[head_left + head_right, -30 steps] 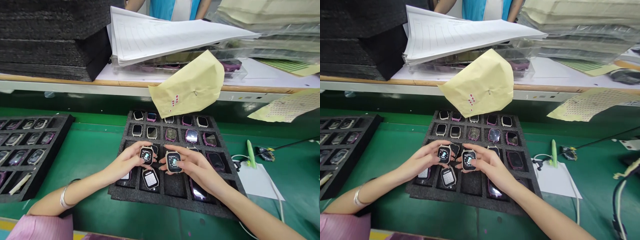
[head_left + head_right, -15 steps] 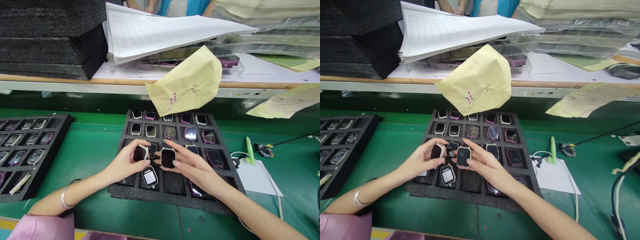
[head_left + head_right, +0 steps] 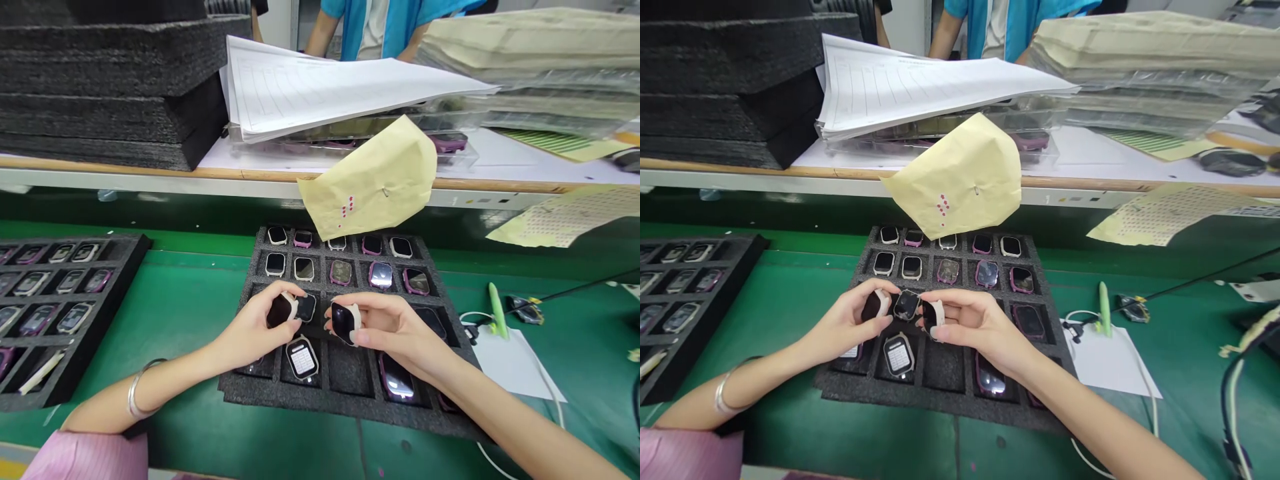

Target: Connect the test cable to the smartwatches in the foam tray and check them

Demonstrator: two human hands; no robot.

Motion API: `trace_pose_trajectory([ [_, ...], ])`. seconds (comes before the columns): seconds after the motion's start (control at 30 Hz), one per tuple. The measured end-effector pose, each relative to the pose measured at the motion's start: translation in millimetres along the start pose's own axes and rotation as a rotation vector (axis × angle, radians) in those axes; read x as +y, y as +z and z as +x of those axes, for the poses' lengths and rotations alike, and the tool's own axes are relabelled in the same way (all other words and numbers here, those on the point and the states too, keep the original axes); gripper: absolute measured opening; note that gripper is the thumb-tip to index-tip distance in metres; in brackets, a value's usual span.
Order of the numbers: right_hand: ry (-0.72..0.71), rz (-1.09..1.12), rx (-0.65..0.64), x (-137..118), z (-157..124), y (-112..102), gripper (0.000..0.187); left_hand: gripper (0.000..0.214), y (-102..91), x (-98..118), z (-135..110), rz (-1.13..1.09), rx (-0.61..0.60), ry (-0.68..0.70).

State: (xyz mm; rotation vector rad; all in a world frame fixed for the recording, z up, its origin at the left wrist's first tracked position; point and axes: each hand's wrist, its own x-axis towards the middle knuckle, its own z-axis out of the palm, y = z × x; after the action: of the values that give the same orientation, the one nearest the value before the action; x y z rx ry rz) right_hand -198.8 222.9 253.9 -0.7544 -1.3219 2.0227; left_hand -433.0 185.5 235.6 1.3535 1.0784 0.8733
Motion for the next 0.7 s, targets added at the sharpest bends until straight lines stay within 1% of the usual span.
trace_pose_trajectory([
  [0.1, 0.035, 0.016, -0.031, -4.7, 4.5, 2.2, 0.035, 0.033, 3.3, 3.1, 3.5, 0.007, 0.002, 0.042],
  [0.23, 0.057, 0.037, -0.011, -4.4, 10.3, 2.5, 0.035, 0.033, 6.1, 5.8, 7.1, 0.042, 0.005, 0.097],
  [0.4, 0.062, 0.036, 0.035, 0.0, 9.4, -2.8, 0.035, 0.031, 5.7, 3.2, 8.3, 0.117, -0.044, 0.056],
  [0.53, 0.063, 0.029, 0.037, -0.9, 5.3, -4.7, 0.037, 0.032, 7.1, 1.4, 10.6, 0.100, -0.005, 0.077],
  [0.6, 0.089, -0.004, 0.092, -2.6, 2.7, -3.6, 0.037, 0.034, 8.7, 2.2, 12.1, 0.093, 0.004, 0.098],
  [0.7, 0.136, -0.107, 0.219, -1.1, -1.8, -6.6, 0.040, 0.035, 9.4, 4.0, 15.9, 0.073, -0.020, 0.113],
])
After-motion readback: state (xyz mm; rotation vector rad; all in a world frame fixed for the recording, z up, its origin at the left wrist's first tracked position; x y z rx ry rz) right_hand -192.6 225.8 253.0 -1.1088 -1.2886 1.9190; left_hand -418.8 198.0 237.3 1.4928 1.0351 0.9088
